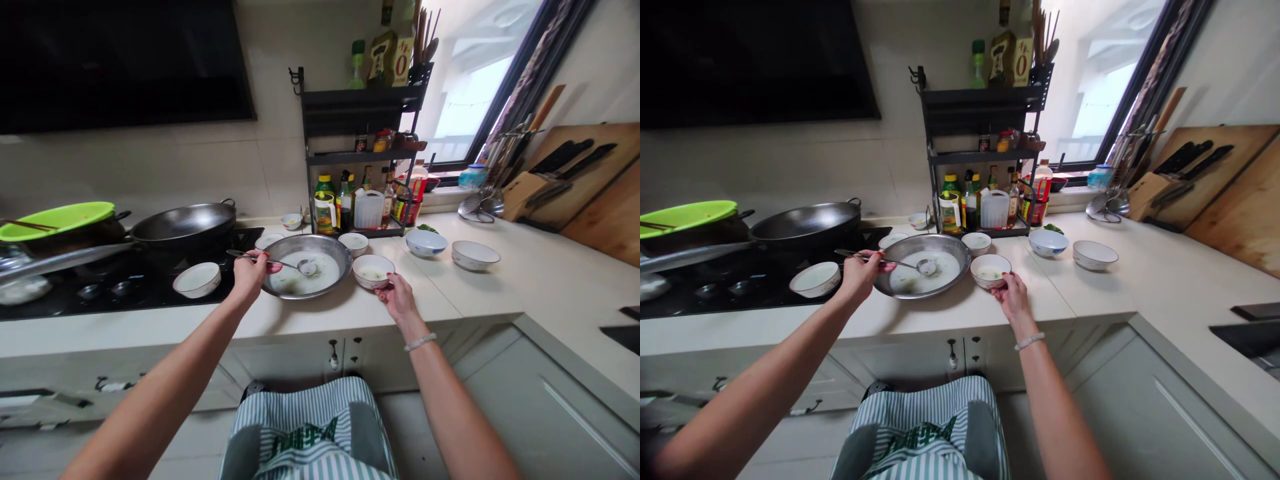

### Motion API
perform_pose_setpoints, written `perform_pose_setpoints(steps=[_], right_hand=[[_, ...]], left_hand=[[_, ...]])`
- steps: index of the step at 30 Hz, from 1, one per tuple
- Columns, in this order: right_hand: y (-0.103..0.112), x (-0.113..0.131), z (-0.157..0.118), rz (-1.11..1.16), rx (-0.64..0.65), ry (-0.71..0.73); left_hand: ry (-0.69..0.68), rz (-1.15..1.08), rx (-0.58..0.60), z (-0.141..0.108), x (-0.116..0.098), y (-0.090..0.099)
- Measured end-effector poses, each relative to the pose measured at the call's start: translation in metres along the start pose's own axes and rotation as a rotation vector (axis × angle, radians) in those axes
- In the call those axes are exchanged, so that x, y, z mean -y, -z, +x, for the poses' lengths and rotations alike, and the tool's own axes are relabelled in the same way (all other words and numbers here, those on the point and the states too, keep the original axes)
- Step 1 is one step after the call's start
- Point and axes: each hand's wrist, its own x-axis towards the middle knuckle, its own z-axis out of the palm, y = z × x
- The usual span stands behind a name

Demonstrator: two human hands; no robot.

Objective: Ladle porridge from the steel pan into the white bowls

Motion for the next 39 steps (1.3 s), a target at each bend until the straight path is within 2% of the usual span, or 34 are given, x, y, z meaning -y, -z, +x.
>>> perform_pose_setpoints(steps=[7, 30, 35, 39], right_hand=[[0.001, 0.0, 0.0, -0.003, -0.007, -0.011], [-0.001, 0.002, -0.003, 0.003, 0.002, -0.002], [-0.002, 0.002, -0.003, -0.001, 0.007, -0.006], [-0.001, 0.001, -0.003, 0.003, 0.004, -0.004]], left_hand=[[0.126, -0.096, -0.042, -0.004, -0.012, -0.007], [0.154, -0.104, -0.024, -0.005, -0.014, -0.012], [0.167, -0.173, -0.031, -0.01, -0.026, -0.018], [0.165, -0.214, 0.004, -0.019, -0.042, -0.033]])
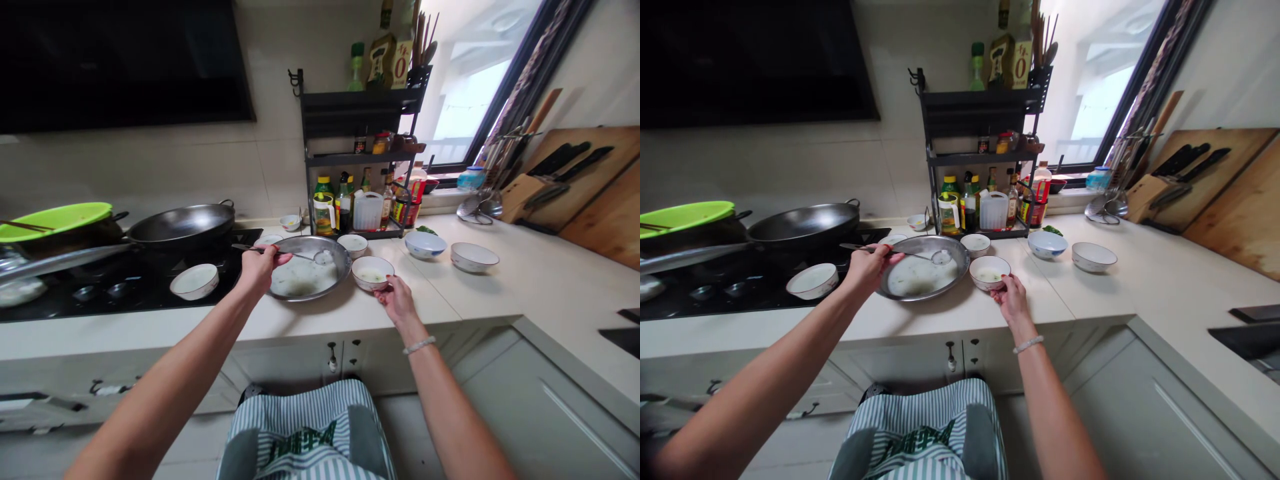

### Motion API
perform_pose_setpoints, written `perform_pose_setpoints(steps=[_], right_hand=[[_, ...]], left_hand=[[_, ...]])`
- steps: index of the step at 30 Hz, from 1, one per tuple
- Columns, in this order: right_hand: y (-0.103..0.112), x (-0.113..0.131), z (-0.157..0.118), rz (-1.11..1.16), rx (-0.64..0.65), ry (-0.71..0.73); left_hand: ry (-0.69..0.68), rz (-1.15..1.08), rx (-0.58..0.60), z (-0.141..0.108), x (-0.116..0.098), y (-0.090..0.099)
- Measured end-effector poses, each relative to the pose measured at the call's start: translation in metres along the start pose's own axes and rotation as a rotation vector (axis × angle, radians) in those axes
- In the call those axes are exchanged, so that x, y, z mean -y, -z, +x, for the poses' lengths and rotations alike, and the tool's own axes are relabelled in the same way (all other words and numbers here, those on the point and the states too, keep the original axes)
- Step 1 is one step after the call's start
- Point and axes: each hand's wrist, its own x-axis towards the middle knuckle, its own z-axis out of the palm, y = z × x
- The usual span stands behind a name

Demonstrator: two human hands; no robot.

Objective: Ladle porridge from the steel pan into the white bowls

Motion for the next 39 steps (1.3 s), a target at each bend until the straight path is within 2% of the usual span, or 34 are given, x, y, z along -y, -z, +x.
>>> perform_pose_setpoints(steps=[6, 12, 16, 21, 24, 26, 30, 32, 36, 39], right_hand=[[0.001, -0.001, 0.001, 0.0, 0.005, -0.008], [0.0, -0.001, 0.0, 0.011, 0.004, -0.002], [-0.001, -0.001, -0.001, 0.008, 0.012, 0.006], [-0.002, 0.0, -0.002, 0.014, 0.014, 0.012], [-0.002, 0.0, -0.002, 0.016, 0.008, 0.003], [-0.002, -0.001, -0.001, 0.011, 0.012, 0.008], [-0.001, -0.001, -0.001, 0.005, 0.016, 0.005], [-0.001, 0.0, -0.001, 0.003, 0.013, -0.003], [-0.001, 0.0, 0.0, -0.006, -0.004, -0.004], [-0.002, 0.0, 0.0, 0.003, -0.002, 0.012]], left_hand=[[-0.046, 0.002, 0.124, -0.013, 0.0, -0.037], [-0.166, 0.133, 0.289, -0.027, 0.022, -0.067], [-0.376, 0.29, 0.508, -0.043, 0.038, -0.068], [-0.758, 0.534, 0.763, -0.056, 0.053, -0.053], [-0.81, 0.535, 0.828, -0.057, 0.058, -0.049], [-0.692, 0.447, 0.756, -0.054, 0.057, -0.049], [-0.289, 0.177, 0.361, -0.033, 0.045, -0.048], [-0.177, 0.09, 0.221, -0.018, 0.037, -0.04], [-0.174, 0.059, 0.091, 0.001, 0.025, -0.01], [-0.216, 0.137, 0.093, 0.005, 0.021, 0.014]])
